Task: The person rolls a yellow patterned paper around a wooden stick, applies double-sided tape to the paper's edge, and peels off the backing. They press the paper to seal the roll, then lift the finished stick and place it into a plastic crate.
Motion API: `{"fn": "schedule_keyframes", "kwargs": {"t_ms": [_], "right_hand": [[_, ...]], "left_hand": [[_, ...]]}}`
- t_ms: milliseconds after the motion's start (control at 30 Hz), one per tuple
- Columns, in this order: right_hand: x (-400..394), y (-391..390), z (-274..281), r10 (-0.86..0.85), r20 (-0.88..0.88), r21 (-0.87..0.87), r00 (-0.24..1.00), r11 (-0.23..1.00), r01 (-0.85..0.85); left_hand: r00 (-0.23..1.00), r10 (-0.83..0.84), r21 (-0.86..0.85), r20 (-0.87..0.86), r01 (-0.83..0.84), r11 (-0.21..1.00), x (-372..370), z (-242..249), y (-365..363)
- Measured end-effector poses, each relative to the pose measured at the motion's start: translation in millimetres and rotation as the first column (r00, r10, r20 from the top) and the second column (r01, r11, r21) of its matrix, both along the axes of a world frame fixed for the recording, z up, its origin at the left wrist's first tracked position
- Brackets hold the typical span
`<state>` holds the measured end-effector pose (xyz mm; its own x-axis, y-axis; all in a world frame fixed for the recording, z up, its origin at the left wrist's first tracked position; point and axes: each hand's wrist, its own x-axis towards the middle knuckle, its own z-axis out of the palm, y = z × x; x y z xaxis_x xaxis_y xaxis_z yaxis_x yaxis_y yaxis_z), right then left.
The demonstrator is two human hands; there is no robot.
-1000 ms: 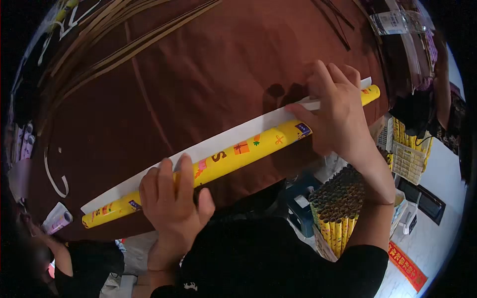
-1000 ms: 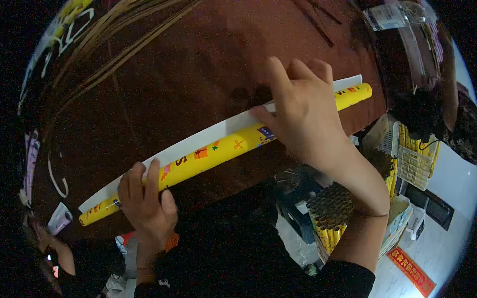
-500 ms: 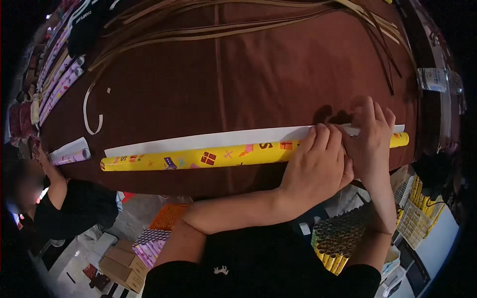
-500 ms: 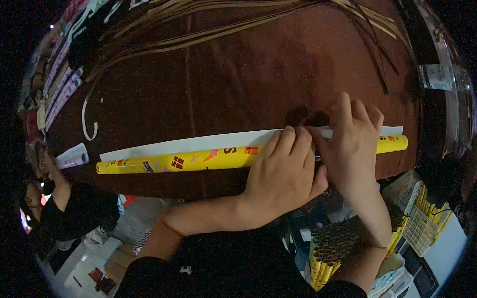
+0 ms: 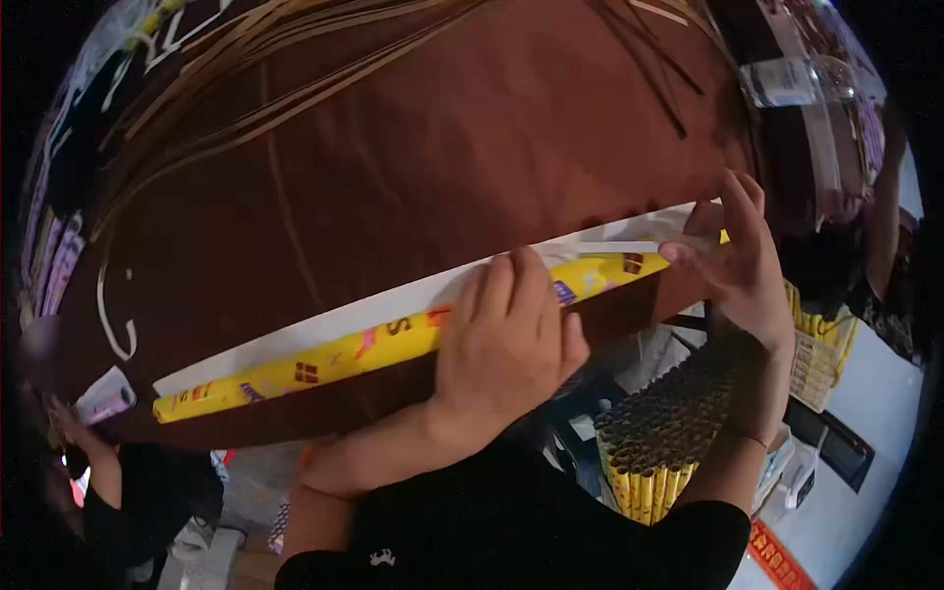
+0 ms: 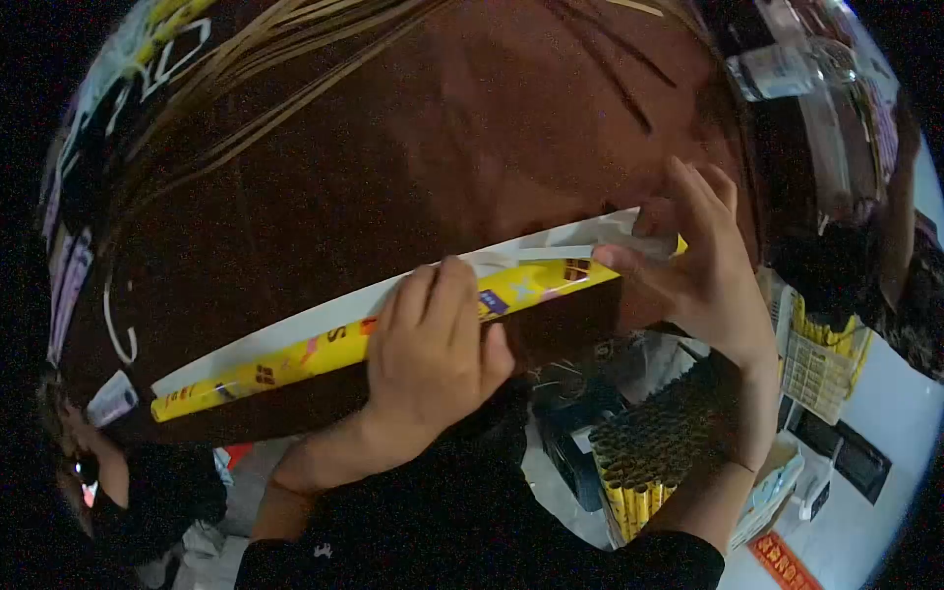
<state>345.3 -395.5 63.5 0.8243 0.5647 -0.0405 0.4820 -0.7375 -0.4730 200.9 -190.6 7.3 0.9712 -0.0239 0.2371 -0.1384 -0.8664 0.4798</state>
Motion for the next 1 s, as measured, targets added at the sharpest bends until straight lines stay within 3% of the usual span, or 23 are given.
{"fn": "schedule_keyframes", "kwargs": {"t_ms": [33, 100, 167, 233, 267, 333, 367, 467, 500, 1000], "right_hand": [[4, -11, 0, -0.026, 0.019, -0.03, 0.999, 0.999, 0.026], [13, -22, 0, -0.194, -0.303, 0.223, 0.933, 0.938, 0.267], [25, -31, -3, -0.238, -0.282, 0.155, 0.929, 0.945, 0.289], [31, -32, -15, -0.1, 0.002, -0.051, 0.995, 0.994, 0.1], [32, -33, -27, -0.074, 0.082, 0.071, 0.994, 0.995, 0.068], [30, -23, -25, -0.079, 0.045, -0.039, 0.996, 0.996, 0.08], [32, -15, -14, -0.021, 0.087, -0.191, 0.996, 0.981, 0.038], [33, -12, -13, 0.057, 0.148, -0.208, 0.987, 0.978, -0.025], [32, -12, -16, 0.067, 0.249, -0.161, 0.966, 0.987, -0.027], [31, 0, -21, 0.113, 0.334, -0.214, 0.936, 0.976, -0.042]], "left_hand": [[1.0, -0.013, 0.024, -0.011, 0.014, 1.0, 1, 1, 1], [1.0, -0.011, 0.027, -0.012, 0.011, 1.0, 0, 0, 0], [0.999, -0.019, 0.055, -0.044, 0.021, 0.998, 0, 2, 0], [0.998, -0.028, 0.058, -0.052, 0.031, 0.998, 0, 2, 0], [0.998, -0.029, 0.065, -0.059, 0.033, 0.997, 0, 2, -1], [0.994, -0.047, 0.067, -0.095, 0.054, 0.996, 1, 4, -1], [0.996, -0.035, 0.097, -0.077, 0.042, 0.994, 2, 3, 0], [0.997, -0.035, 0.123, -0.065, 0.042, 0.992, 3, 3, 1], [0.997, -0.027, 0.134, -0.076, 0.037, 0.99, 3, 3, -1], [0.99, -0.001, 0.141, -0.142, 0.021, 0.99, 1, 1, -2]]}}
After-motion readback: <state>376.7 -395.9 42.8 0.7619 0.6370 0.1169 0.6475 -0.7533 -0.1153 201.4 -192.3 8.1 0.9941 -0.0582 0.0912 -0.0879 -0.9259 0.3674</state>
